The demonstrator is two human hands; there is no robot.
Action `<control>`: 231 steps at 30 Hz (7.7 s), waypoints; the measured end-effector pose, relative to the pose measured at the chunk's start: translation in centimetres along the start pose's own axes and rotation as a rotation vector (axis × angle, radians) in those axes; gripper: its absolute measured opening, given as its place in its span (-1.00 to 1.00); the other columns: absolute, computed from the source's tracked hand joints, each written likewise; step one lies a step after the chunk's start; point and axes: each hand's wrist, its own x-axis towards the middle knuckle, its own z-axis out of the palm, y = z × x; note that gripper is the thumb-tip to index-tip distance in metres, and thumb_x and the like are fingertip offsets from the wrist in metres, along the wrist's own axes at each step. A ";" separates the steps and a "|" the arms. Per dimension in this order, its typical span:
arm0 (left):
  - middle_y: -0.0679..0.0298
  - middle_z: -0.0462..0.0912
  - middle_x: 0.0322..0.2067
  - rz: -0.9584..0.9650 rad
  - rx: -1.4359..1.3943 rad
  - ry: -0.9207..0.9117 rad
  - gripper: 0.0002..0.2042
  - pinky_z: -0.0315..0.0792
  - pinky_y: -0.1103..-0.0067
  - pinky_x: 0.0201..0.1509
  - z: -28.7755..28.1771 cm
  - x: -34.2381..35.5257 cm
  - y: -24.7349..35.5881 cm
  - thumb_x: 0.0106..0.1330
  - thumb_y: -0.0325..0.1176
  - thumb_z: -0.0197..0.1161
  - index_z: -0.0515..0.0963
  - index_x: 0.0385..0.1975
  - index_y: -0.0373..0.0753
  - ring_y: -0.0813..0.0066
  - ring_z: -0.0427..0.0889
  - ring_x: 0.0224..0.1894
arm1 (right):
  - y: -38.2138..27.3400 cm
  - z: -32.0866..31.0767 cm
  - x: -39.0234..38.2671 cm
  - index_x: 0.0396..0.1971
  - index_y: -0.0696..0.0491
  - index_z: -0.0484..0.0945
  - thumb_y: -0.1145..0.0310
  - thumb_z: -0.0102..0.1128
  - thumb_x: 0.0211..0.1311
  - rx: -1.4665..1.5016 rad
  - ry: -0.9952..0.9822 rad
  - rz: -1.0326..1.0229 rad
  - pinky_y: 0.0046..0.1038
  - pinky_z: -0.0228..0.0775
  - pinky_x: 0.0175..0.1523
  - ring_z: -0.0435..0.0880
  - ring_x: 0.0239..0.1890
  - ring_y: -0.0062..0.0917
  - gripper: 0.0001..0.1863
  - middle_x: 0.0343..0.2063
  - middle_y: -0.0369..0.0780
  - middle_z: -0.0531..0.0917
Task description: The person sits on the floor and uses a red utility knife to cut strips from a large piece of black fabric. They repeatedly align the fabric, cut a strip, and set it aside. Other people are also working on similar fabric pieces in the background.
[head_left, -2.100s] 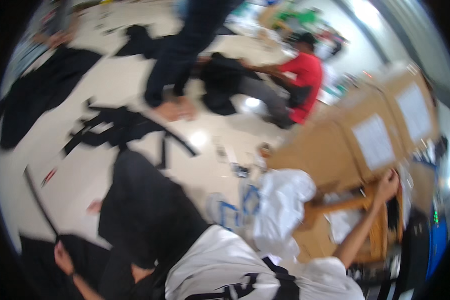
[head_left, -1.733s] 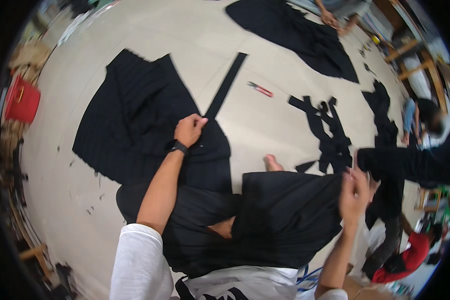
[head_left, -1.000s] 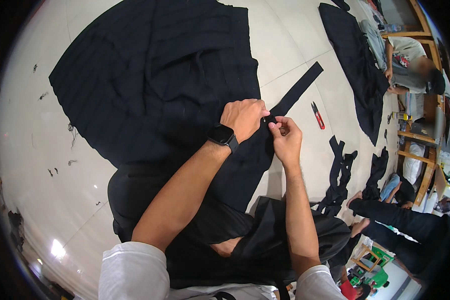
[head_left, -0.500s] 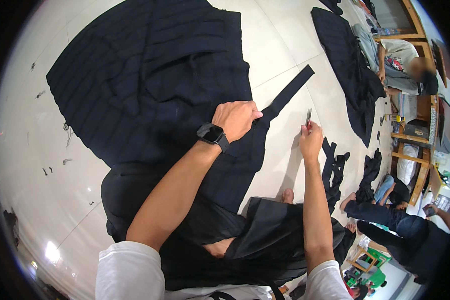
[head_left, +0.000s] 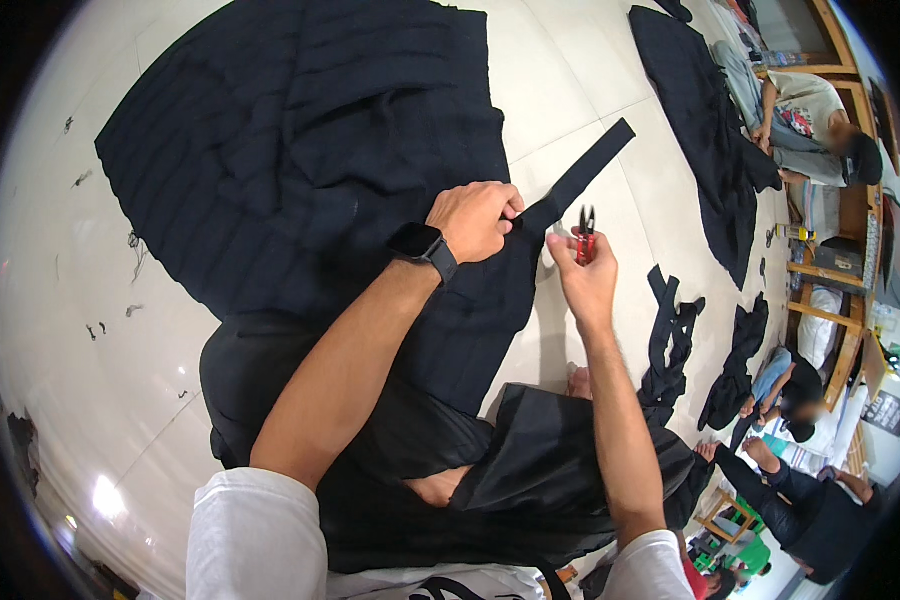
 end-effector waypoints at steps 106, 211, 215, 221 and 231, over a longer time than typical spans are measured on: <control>0.10 0.63 -0.02 -0.695 0.753 0.896 -0.66 0.51 0.46 -0.05 -31.0 -58.2 -18.1 0.38 -0.55 0.08 0.48 0.15 -0.31 0.24 0.64 -0.11 | 4.8 -4.5 3.2 -0.05 0.20 0.62 0.29 0.29 0.32 -0.427 0.430 -0.350 -0.15 0.46 0.12 0.63 0.01 -0.07 -0.67 -0.04 0.03 0.64; -0.06 0.21 0.49 0.387 0.703 0.042 -0.04 -0.02 -0.04 0.55 2.1 -3.0 -0.4 0.28 0.37 0.14 0.28 0.42 -0.40 0.08 0.05 0.58 | -5.1 1.0 10.3 -0.75 0.21 0.48 0.30 0.29 0.10 -0.382 -0.660 -0.196 -0.32 0.22 -0.50 0.34 -0.67 -0.54 -0.64 -0.78 -0.21 0.43; 0.01 0.24 0.48 0.379 0.726 0.046 -0.04 0.03 -0.03 0.54 2.2 -3.2 -0.5 0.27 0.43 0.09 0.31 0.43 -0.33 0.13 0.11 0.57 | -3.2 1.5 11.5 -0.78 0.18 0.44 0.38 0.21 0.12 -0.240 -0.489 -0.187 -0.38 0.12 -0.56 0.24 -0.67 -0.69 -0.67 -0.79 -0.37 0.34; 0.01 0.26 0.48 0.374 0.743 0.046 -0.03 0.06 -0.05 0.52 2.2 -3.1 -0.1 0.25 0.45 0.10 0.34 0.41 -0.33 0.12 0.15 0.55 | -2.9 -1.0 16.1 -0.67 0.01 0.41 0.38 0.21 0.24 0.043 -0.370 0.159 -0.49 -0.06 -0.64 0.15 -0.74 -0.71 -0.72 -0.76 -0.46 0.27; -0.01 0.26 0.47 0.392 0.755 0.050 -0.02 0.08 -0.05 0.51 2.2 -3.0 -0.4 0.24 0.46 0.10 0.34 0.40 -0.34 0.10 0.15 0.55 | -6.5 0.7 12.2 -0.38 0.16 0.49 0.29 -0.04 0.57 0.655 -0.155 -0.069 -0.24 0.45 -0.33 0.57 -0.64 -0.28 -0.69 -0.64 -0.11 0.61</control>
